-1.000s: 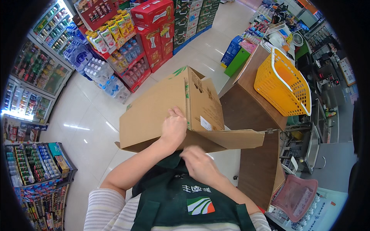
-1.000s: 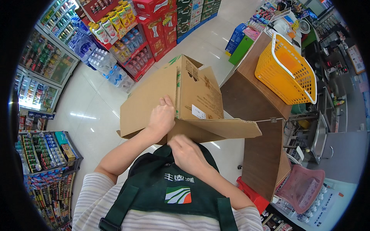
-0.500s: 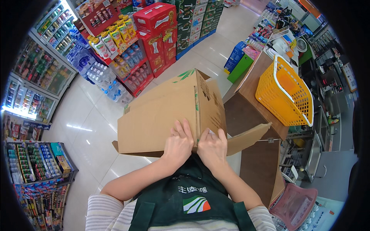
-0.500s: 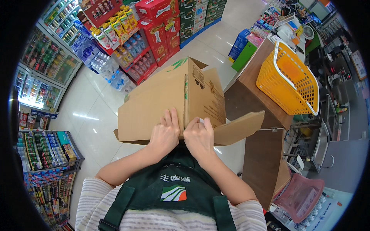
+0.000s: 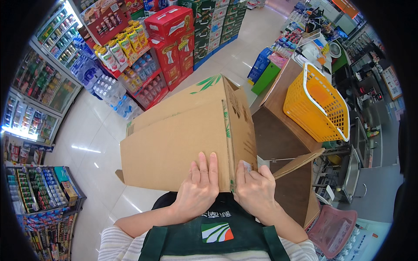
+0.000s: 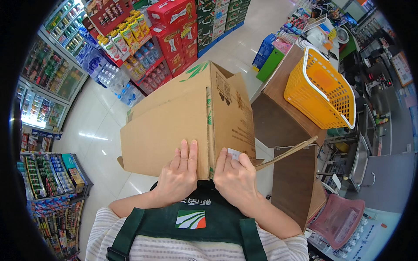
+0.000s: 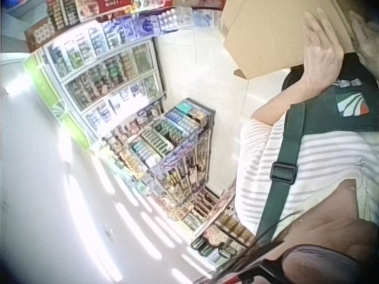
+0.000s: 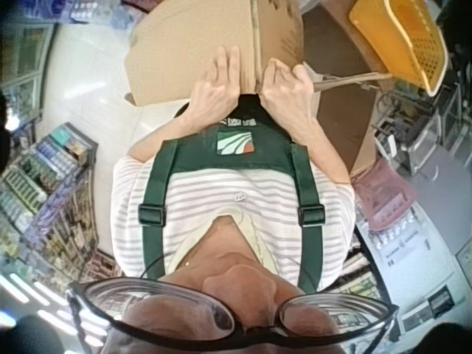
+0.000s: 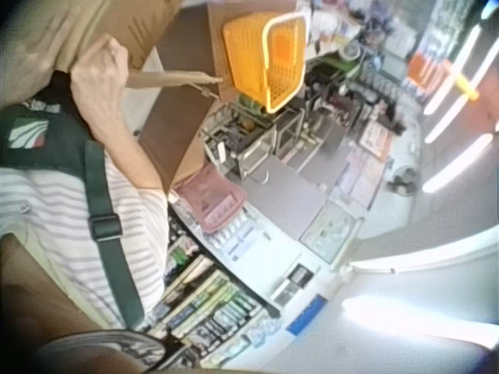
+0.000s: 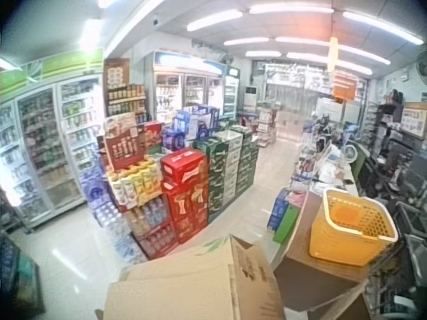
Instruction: The person gathers several empty cardboard boxes from a cluttered storage area, carries them to the store aisle, and assembles them by folding the flaps and taping the seams. The person then flattens the assembled boxes and lays them on the floor.
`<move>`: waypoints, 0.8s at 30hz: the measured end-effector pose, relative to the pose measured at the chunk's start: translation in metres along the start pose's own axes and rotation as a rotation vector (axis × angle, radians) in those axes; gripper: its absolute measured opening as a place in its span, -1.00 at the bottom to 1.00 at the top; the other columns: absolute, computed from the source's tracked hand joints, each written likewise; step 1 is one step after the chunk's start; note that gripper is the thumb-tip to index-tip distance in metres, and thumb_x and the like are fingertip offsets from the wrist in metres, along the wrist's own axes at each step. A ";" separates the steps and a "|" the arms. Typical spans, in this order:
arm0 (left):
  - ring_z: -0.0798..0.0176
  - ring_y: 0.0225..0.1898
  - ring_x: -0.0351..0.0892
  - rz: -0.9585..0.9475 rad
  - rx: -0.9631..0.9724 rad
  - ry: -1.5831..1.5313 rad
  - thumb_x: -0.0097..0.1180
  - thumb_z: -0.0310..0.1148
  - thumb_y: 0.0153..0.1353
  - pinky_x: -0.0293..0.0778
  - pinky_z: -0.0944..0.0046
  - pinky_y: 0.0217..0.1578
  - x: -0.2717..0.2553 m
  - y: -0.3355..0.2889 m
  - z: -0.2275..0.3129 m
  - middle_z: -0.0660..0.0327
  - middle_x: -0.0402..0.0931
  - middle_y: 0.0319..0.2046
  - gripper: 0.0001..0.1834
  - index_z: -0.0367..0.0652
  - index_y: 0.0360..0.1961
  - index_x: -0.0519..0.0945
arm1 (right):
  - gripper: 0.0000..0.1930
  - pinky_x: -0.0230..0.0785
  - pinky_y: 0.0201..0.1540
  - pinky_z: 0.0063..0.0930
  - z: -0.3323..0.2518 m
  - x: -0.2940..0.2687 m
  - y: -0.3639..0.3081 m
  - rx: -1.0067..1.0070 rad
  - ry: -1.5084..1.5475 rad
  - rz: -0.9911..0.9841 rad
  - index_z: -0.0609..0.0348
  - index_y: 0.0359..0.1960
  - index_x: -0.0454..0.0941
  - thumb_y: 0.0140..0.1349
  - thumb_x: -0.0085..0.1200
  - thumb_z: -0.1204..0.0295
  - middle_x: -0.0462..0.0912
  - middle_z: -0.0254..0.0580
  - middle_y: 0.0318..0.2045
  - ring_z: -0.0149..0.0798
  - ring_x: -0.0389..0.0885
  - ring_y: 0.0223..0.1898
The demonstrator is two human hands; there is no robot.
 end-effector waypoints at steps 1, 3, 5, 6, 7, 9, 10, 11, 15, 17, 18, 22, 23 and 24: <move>-0.29 -0.19 0.58 0.003 -0.001 0.005 -0.01 -0.50 -0.01 0.61 0.15 -0.24 -0.001 -0.001 0.002 -0.56 0.37 -0.06 -0.37 -0.65 0.13 0.31 | -0.53 0.20 -0.41 -0.50 -0.001 -0.003 0.001 -0.018 0.010 -0.004 0.53 -0.25 0.56 -0.31 0.12 0.50 0.63 -0.07 -0.54 -0.37 0.52 -0.62; -0.28 -0.18 0.59 0.010 -0.004 0.021 -0.01 -0.51 -0.02 0.61 0.16 -0.24 -0.003 -0.004 0.002 -0.56 0.37 -0.06 -0.37 -0.64 0.13 0.32 | -0.59 0.19 -0.43 -0.48 -0.001 -0.009 0.005 -0.029 0.015 0.011 0.47 -0.26 0.58 -0.23 0.16 0.48 0.60 -0.15 -0.63 -0.37 0.49 -0.67; -0.27 -0.17 0.58 -0.002 -0.021 0.021 -0.01 -0.51 -0.02 0.61 0.16 -0.25 -0.003 -0.011 0.001 -0.53 0.38 -0.05 -0.36 -0.64 0.13 0.31 | -0.67 0.18 -0.45 -0.47 0.007 -0.016 0.003 0.010 0.134 -0.060 0.38 -0.28 0.59 -0.10 0.19 0.42 0.55 -0.24 -0.71 -0.35 0.47 -0.71; -0.27 -0.16 0.58 -0.005 -0.030 0.022 0.00 -0.52 -0.03 0.61 0.17 -0.26 -0.002 -0.015 0.000 -0.52 0.38 -0.04 -0.36 -0.64 0.14 0.30 | -0.71 0.17 -0.46 -0.46 0.013 -0.018 0.003 0.026 0.200 -0.103 0.34 -0.29 0.60 -0.03 0.20 0.39 0.52 -0.29 -0.75 -0.34 0.45 -0.74; -0.27 -0.15 0.58 -0.011 -0.056 -0.006 0.00 -0.52 -0.03 0.61 0.16 -0.26 -0.001 -0.018 -0.005 -0.51 0.38 -0.03 -0.35 -0.64 0.14 0.29 | -0.74 0.16 -0.48 -0.44 0.023 -0.025 0.002 0.072 0.239 -0.085 0.24 -0.30 0.58 0.10 0.20 0.28 0.44 -0.36 -0.83 -0.31 0.43 -0.78; -0.26 -0.14 0.58 -0.034 -0.119 -0.061 0.02 -0.53 -0.05 0.61 0.16 -0.28 0.002 -0.025 -0.014 -0.48 0.38 -0.02 -0.33 -0.63 0.16 0.28 | -0.63 0.27 -0.37 -0.47 0.019 -0.017 -0.001 0.065 0.182 -0.241 0.44 -0.27 0.60 0.19 0.09 0.26 0.59 -0.22 -0.72 -0.34 0.54 -0.70; -0.27 -0.14 0.58 -0.039 -0.112 -0.063 0.02 -0.53 -0.06 0.62 0.16 -0.29 0.003 -0.029 -0.012 -0.48 0.38 -0.02 -0.32 -0.64 0.16 0.27 | -0.63 0.28 -0.35 -0.46 0.011 -0.016 -0.003 0.061 0.161 -0.245 0.47 -0.24 0.58 0.19 0.08 0.27 0.59 -0.20 -0.71 -0.34 0.55 -0.69; -0.27 -0.13 0.58 -0.035 -0.118 -0.053 0.03 -0.54 -0.07 0.62 0.15 -0.31 0.005 -0.029 -0.013 -0.48 0.38 -0.02 -0.31 -0.64 0.16 0.26 | -0.62 0.28 -0.33 -0.46 0.000 -0.013 0.000 0.042 0.141 -0.213 0.49 -0.21 0.57 0.19 0.07 0.29 0.59 -0.18 -0.71 -0.34 0.56 -0.67; -0.21 -0.10 0.60 -0.063 -0.160 0.006 0.05 -0.54 -0.11 0.62 0.17 -0.36 0.010 -0.031 -0.013 -0.45 0.40 -0.02 -0.28 -0.65 0.16 0.26 | -0.56 0.37 -0.27 -0.43 -0.025 0.011 0.003 0.251 -0.021 -0.299 0.56 -0.11 0.53 -0.01 0.10 0.45 0.62 -0.11 -0.67 -0.30 0.59 -0.65; -0.20 -0.11 0.61 -0.052 -0.156 0.011 0.05 -0.54 -0.11 0.62 0.18 -0.38 0.009 -0.031 -0.011 -0.46 0.39 -0.02 -0.28 -0.65 0.16 0.25 | -0.52 0.40 -0.40 -0.41 -0.035 0.017 0.007 0.330 -0.076 -0.349 0.61 -0.06 0.49 -0.06 0.06 0.51 0.60 -0.05 -0.68 -0.25 0.61 -0.65; -0.20 -0.11 0.61 -0.046 -0.157 -0.005 0.06 -0.54 -0.11 0.63 0.18 -0.37 0.008 -0.031 -0.012 -0.47 0.39 -0.01 -0.26 -0.64 0.17 0.23 | -0.50 0.41 -0.46 -0.40 -0.034 0.020 0.009 0.368 -0.104 -0.406 0.63 -0.04 0.47 -0.08 0.04 0.53 0.59 -0.01 -0.69 -0.23 0.62 -0.65; -0.22 -0.13 0.61 -0.044 -0.126 -0.009 0.06 -0.54 -0.11 0.63 0.16 -0.37 0.008 -0.032 -0.010 -0.47 0.39 -0.03 -0.27 -0.64 0.17 0.23 | -0.48 0.46 -0.49 -0.32 -0.034 0.021 0.008 0.395 0.052 -0.513 0.69 -0.06 0.43 -0.10 0.07 0.51 0.59 0.06 -0.66 -0.16 0.64 -0.62; -0.23 -0.15 0.61 -0.035 -0.115 -0.018 0.06 -0.55 -0.10 0.63 0.16 -0.39 0.008 -0.033 -0.009 -0.48 0.40 -0.04 -0.28 -0.64 0.16 0.24 | -0.51 0.47 -0.47 -0.30 -0.033 0.019 0.007 0.401 0.047 -0.505 0.67 -0.11 0.46 -0.11 0.09 0.51 0.59 0.07 -0.66 -0.12 0.64 -0.61; -0.25 -0.17 0.61 0.001 -0.111 -0.015 0.05 -0.55 -0.09 0.63 0.15 -0.40 0.006 -0.034 -0.008 -0.48 0.41 -0.05 -0.30 -0.64 0.15 0.26 | -0.54 0.48 -0.46 -0.28 -0.031 0.018 0.005 0.406 0.043 -0.497 0.65 -0.16 0.48 -0.12 0.11 0.50 0.59 0.09 -0.65 -0.09 0.65 -0.60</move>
Point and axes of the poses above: each hand's wrist, its own y-axis towards the middle knuckle, its own x-axis out of the palm, z = x × y, the point moved 7 cm from there along y, towards the middle knuckle
